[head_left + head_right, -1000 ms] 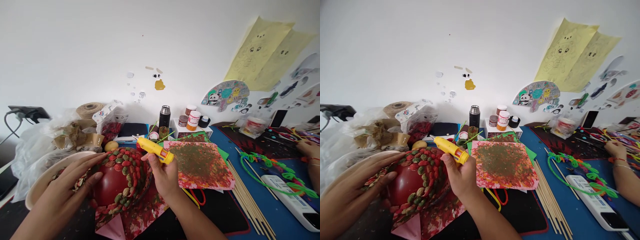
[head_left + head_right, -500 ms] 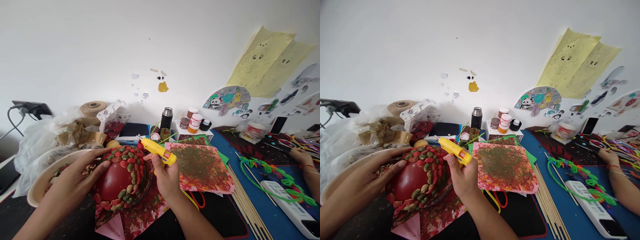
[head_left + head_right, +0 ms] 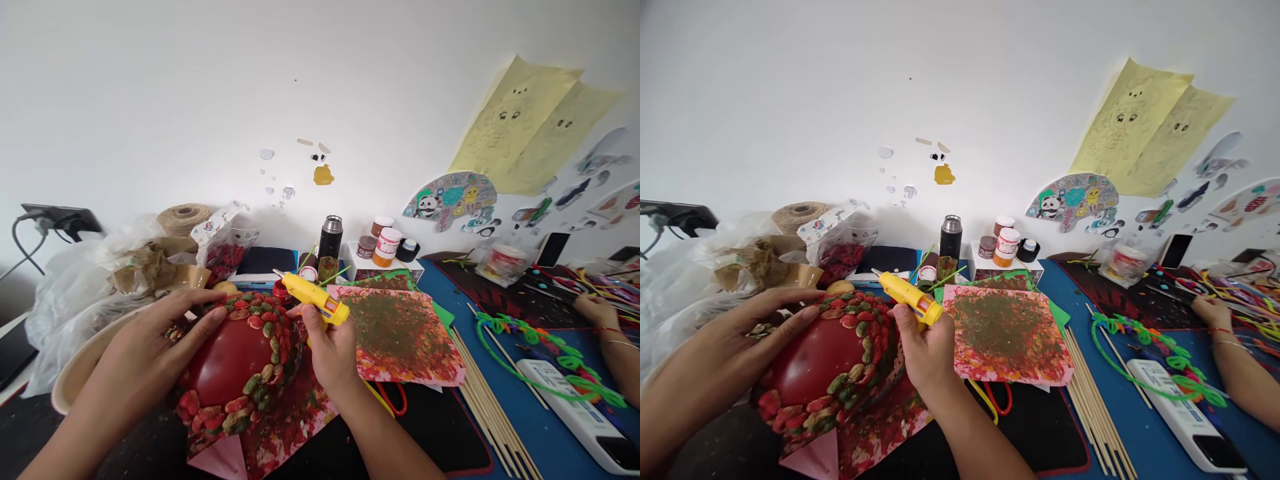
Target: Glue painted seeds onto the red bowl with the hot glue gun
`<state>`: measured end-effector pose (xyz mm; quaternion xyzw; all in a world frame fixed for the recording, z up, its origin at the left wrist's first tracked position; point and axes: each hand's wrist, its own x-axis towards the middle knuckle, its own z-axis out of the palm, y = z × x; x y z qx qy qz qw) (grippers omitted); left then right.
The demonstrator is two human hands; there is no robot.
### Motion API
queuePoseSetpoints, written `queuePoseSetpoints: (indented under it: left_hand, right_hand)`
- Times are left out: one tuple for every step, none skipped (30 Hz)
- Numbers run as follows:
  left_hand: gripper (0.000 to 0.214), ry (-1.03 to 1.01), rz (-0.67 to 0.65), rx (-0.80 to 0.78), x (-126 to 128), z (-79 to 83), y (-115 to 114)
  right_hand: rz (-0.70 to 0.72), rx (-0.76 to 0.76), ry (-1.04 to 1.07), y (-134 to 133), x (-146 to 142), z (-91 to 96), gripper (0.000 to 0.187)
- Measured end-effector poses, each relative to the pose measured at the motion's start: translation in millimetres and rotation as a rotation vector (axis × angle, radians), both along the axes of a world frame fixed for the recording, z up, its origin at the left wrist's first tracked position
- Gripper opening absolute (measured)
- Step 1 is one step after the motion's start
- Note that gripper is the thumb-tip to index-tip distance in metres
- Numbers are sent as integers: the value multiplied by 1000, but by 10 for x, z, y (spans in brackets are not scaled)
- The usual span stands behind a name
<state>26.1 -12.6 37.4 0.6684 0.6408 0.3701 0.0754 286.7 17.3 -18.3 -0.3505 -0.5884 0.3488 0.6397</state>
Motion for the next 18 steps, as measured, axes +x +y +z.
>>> queuePoseSetpoints:
  left_hand:
    - [71,0,-4,-4,0,14,0]
    - [70,0,-15,-9,-5,20,3]
    - [70,2,-29,-16,-12,21,9]
    - [70,7,-46,-28,-23,17,16]
    - [70,13,-58,-42,-35,10,23]
    - [71,21,-65,-57,-49,1,30]
    - [72,29,-68,-71,-63,-8,34]
    - [74,33,-71,-78,-76,-15,36]
    - [75,34,-75,-83,-90,-22,36]
    - [76,33,-78,-85,-102,-27,33]
    - [77,30,-82,-88,-114,-31,29]
    - [78,27,-83,-93,-124,-36,24]
    - [78,23,-80,-94,-135,-43,18]
    - [78,17,-72,-93,-144,-51,11]
    - [77,9,-62,-88,-153,-63,4]
    - [77,-1,-54,-81,-163,-77,-4]
    - [76,-12,-45,-71,-173,-93,-13]
    - [76,-25,-38,-62,-183,-111,-20]
  right_hand:
    - [4,-2,5,4,0,-7,39]
    - [6,-5,9,7,1,-15,39]
    - [5,-9,10,11,2,-22,40]
    - [1,-11,8,15,4,-28,41]
    - [-8,-13,4,19,6,-33,41]
    - [-16,-13,0,22,7,-35,42]
    - [-20,-15,-3,24,8,-36,42]
    - [-21,-16,-3,25,9,-35,42]
    - [-19,-16,0,25,9,-34,43]
    - [-17,-14,5,25,8,-32,43]
    - [-16,-11,10,23,7,-31,44]
    - [-19,-5,12,20,6,-31,45]
    - [-22,1,12,17,4,-33,47]
    - [-26,7,12,13,2,-37,48]
    - [-30,12,15,9,0,-42,50]
    - [-33,16,20,5,-2,-48,51]
    - [-35,20,26,1,-5,-54,51]
    - [-34,23,33,-3,-8,-59,51]
